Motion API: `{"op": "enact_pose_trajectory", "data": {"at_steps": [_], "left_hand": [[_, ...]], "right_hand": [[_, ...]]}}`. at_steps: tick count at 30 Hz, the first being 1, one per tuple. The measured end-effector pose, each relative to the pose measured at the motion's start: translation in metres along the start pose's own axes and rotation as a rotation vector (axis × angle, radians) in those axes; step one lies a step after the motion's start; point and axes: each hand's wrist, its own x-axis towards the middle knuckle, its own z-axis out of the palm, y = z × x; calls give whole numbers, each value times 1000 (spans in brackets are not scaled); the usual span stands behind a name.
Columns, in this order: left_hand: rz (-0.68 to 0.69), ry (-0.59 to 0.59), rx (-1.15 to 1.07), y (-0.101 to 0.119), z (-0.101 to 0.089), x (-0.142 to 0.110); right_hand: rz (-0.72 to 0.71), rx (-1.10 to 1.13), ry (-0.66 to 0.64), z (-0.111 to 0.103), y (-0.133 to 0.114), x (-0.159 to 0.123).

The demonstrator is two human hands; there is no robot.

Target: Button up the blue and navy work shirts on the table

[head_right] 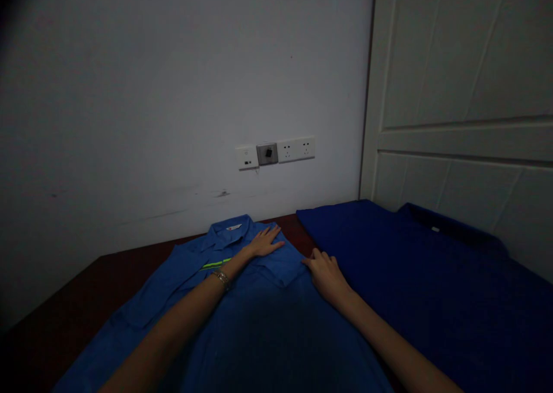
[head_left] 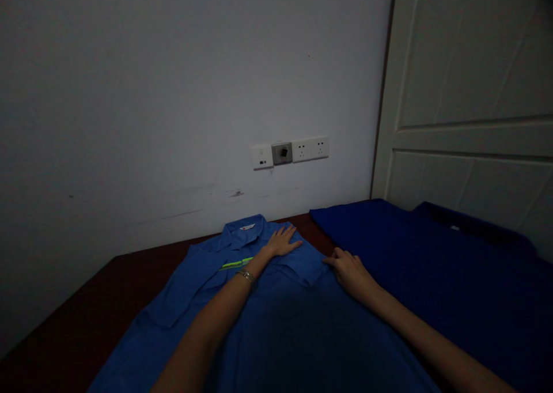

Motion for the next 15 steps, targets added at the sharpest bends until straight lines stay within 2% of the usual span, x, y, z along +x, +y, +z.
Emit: {"op": "enact_pose_trajectory", "data": {"at_steps": [6,9,12,15], "left_hand": [[64,7,28,-5,-4,-8],[94,51,-19,-4,-4,-16],[-4,188,-125,-2,-8,-16],[-202,298,-231,0,-18,-3]], "right_hand": [[-5,49,22,-2,1,-2],[-4,144,48,-3,2,-2],[58,375,56,-6,5,7],[168,528,45,-9,9,21]]}}
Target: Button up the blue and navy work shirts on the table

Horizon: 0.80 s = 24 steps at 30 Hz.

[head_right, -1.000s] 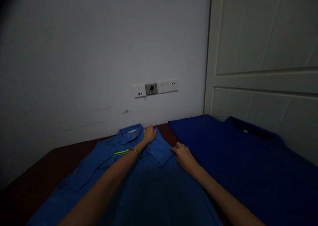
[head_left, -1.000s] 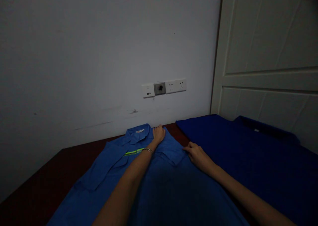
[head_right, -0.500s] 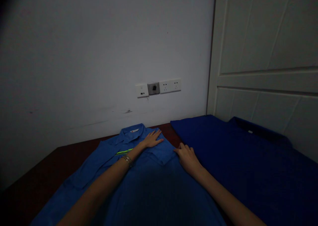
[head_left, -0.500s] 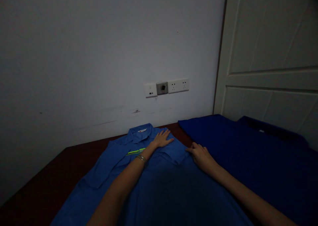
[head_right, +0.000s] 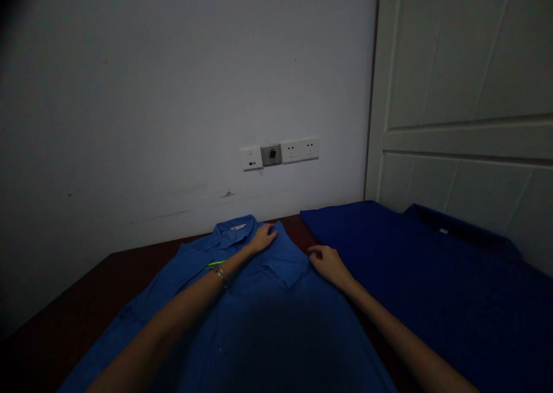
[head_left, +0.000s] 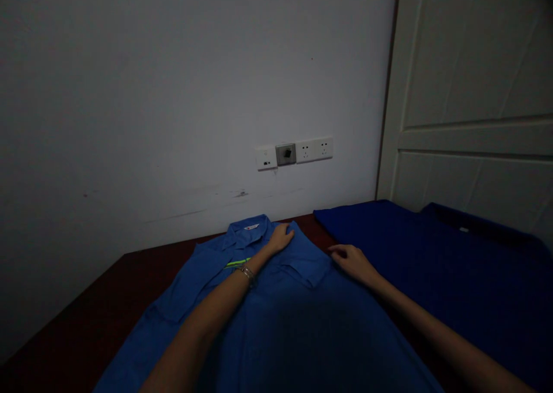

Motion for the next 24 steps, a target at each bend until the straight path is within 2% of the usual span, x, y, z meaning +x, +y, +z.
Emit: {"op": "enact_pose_trajectory", "data": {"at_steps": [5,11,17,21,24], "left_hand": [[-166,21,-4,8,2,40],[-307,1,28,10,21,66],[-331,53,74,11,28,57],[-230,115,168,13,28,42],[-143,165,251,18,24,36]], "right_hand": [[-14,-59,-51,8,0,22],[-37,-111,-47,14,-2,21],[-102,-310,-57,11,-9,16],[-109,-453,-59,13,-10,14],[-60,-536,-46,13,-13,11]]}}
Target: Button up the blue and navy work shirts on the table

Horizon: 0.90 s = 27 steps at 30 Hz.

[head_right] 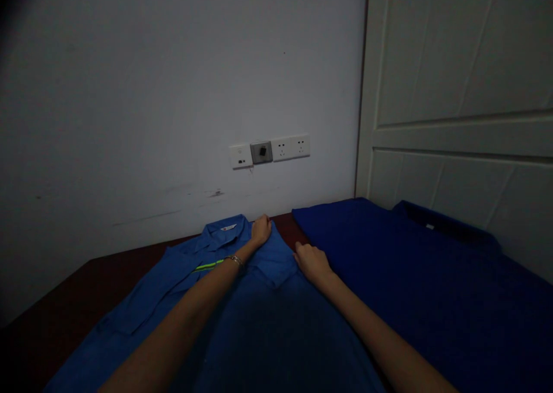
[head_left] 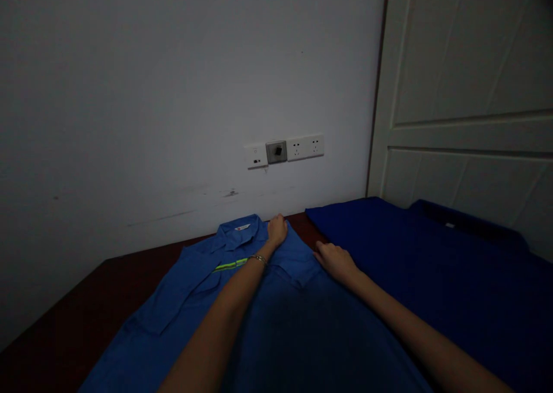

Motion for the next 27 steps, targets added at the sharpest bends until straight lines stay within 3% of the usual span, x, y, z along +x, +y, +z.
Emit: {"op": "enact_pose_trajectory", "data": {"at_steps": [4,7,9,12,15,20,27], "left_hand": [[212,-25,-11,-3,-13,-11],[454,-121,19,-18,-25,-31],[536,-211,29,-33,-33,-49],[506,-354,6,-60,-42,-77],[464,-427,-15,-81,-49,-98],[476,-392,-19,-98,-54,-105],[506,-303,-24,-101,-55,-110]], "right_hand": [[-17,-40,143,-6,-11,-5],[-216,26,212,-5,-25,-9],[-373,97,161,-2,-34,-13],[-540,196,-6,3,-41,-20],[-601,276,-140,3,-40,-27],[-622,346,-225,-3,-35,-34],[-629,331,-237,-2,-33,-35]]}}
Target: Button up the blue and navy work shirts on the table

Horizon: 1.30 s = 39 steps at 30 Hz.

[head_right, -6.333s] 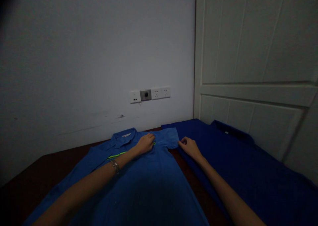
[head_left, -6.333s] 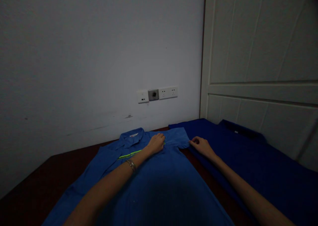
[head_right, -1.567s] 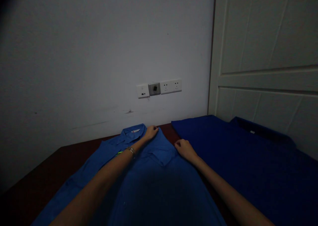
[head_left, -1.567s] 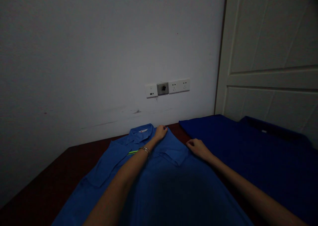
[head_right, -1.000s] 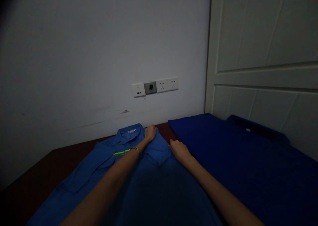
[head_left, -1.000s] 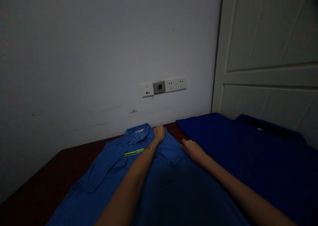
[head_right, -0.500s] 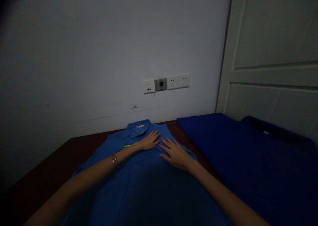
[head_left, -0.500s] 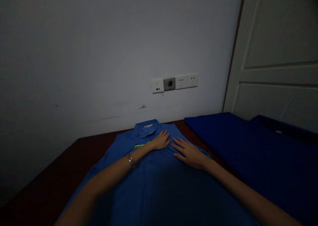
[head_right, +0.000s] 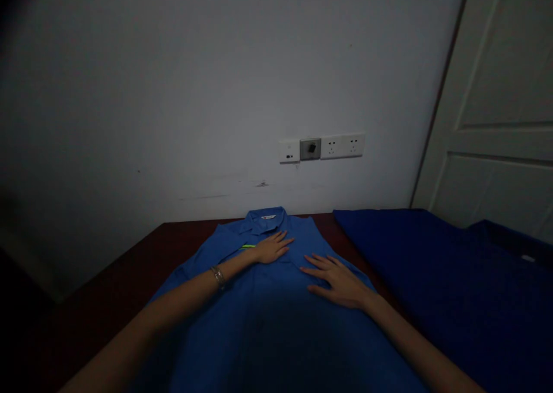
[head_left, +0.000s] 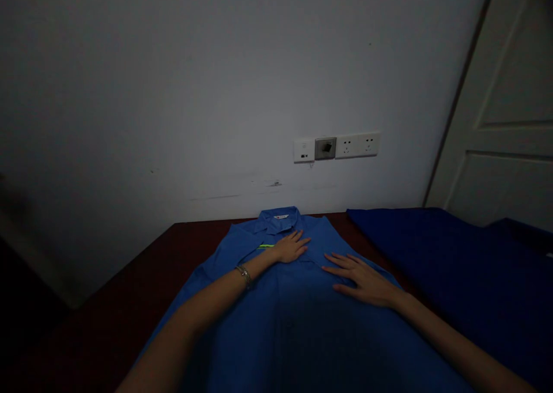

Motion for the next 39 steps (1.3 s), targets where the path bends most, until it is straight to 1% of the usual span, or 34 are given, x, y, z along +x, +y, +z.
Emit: {"op": "enact_pose_trajectory", "data": {"at_steps": [3,6,9,13,15,17,19,21,24,26,28,29,30,32,34,36,39], "left_hand": [[-3,37,4,7,-4,-11],[28,43,8,17,-13,-30],[79,19,11,27,-29,-60],[92,-19,30,32,-52,-107],[77,-26,46,29,-63,-128],[30,-22,53,26,-70,-144],[-27,-8,45,22,-73,-155],[-55,9,24,21,-71,-159],[-73,67,-21,25,-61,-152],[-117,136,-72,32,-52,-137],[-181,190,-153,39,-45,-114],[-231,197,-204,41,-42,-102],[-313,204,-257,41,-40,-88],[-540,221,-366,39,-40,-64],[-657,194,-419,31,-44,-43],[-705,143,-457,22,-47,-29],[-753,74,-509,12,-49,-14]], "right_hand": [[3,0,4,0,1,1],[4,-14,27,3,3,1],[17,-8,88,8,8,1],[23,-55,250,16,17,0],[-14,-110,314,18,20,-2],[-61,-176,361,20,21,-6],[-92,-243,404,22,19,-12],[-112,-304,432,23,17,-18],[-138,-393,454,25,12,-23],[-149,-447,472,25,9,-24],[-157,-493,483,26,8,-24],[-160,-517,491,27,8,-23],[-162,-540,503,27,8,-23],[-164,-582,534,28,9,-23],[-170,-616,551,28,9,-25],[-186,-640,537,26,9,-28],[-205,-659,510,22,8,-31]]}}
